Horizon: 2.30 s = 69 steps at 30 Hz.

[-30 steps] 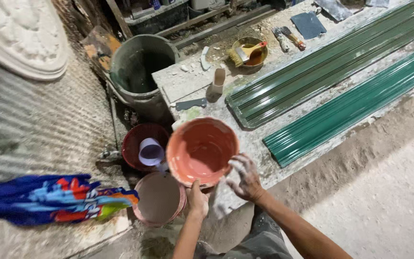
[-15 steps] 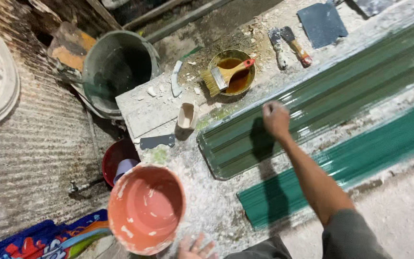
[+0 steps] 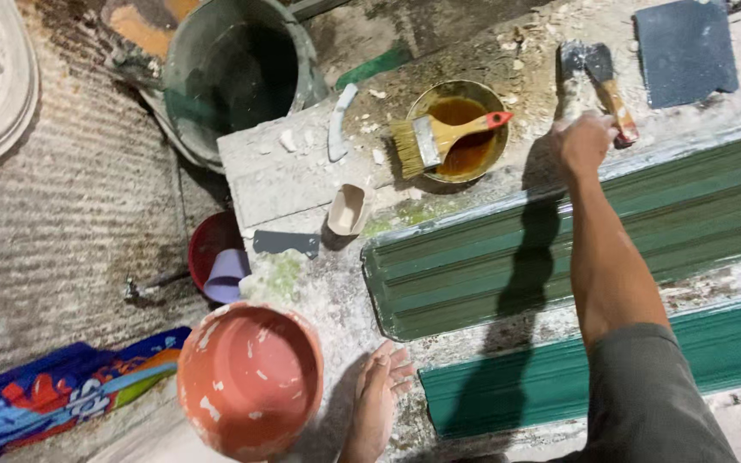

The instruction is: The person uses a wide brush to spread a liquid from a bowl over green corrugated mold panels on a workbench, coating their surfaces. They then scrub the inside of a terracotta-colored plastic bowl with a smaller brush, dip the brush back into the liquid, and resume brushing a mold panel.

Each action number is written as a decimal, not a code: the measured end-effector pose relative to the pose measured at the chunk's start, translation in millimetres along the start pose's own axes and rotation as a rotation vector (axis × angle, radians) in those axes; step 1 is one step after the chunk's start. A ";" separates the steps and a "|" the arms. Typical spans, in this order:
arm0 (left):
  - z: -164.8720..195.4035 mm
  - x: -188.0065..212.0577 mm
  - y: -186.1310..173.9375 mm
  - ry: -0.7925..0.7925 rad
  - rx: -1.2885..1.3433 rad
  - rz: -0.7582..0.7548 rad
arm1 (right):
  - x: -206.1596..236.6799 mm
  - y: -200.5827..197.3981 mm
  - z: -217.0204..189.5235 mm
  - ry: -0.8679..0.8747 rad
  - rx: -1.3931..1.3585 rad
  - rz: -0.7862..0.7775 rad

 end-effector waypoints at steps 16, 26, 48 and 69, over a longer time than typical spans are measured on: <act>6.4 47.4 -169.0 -0.119 0.357 -0.006 | 321.6 -290.4 -193.0 0.960 -1.646 -0.550; 88.4 61.1 -242.0 0.294 -0.189 0.062 | 489.6 -455.8 -295.8 0.274 -0.736 -0.564; 141.7 156.7 -241.3 1.057 -1.053 0.045 | 652.0 -269.3 -330.3 0.160 -0.657 -1.356; 128.6 139.9 -249.5 1.003 -1.115 0.118 | 569.9 -341.1 -344.6 -0.431 -0.340 -0.342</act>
Point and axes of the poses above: each hand's wrist, its own x-axis away from the middle knuckle, its own y-axis out of the palm, z = x × y, the point moved 9 cm from there along -x, towards the middle knuckle, and after that the axes turned 12 degrees about z, right-handed, at the moved point
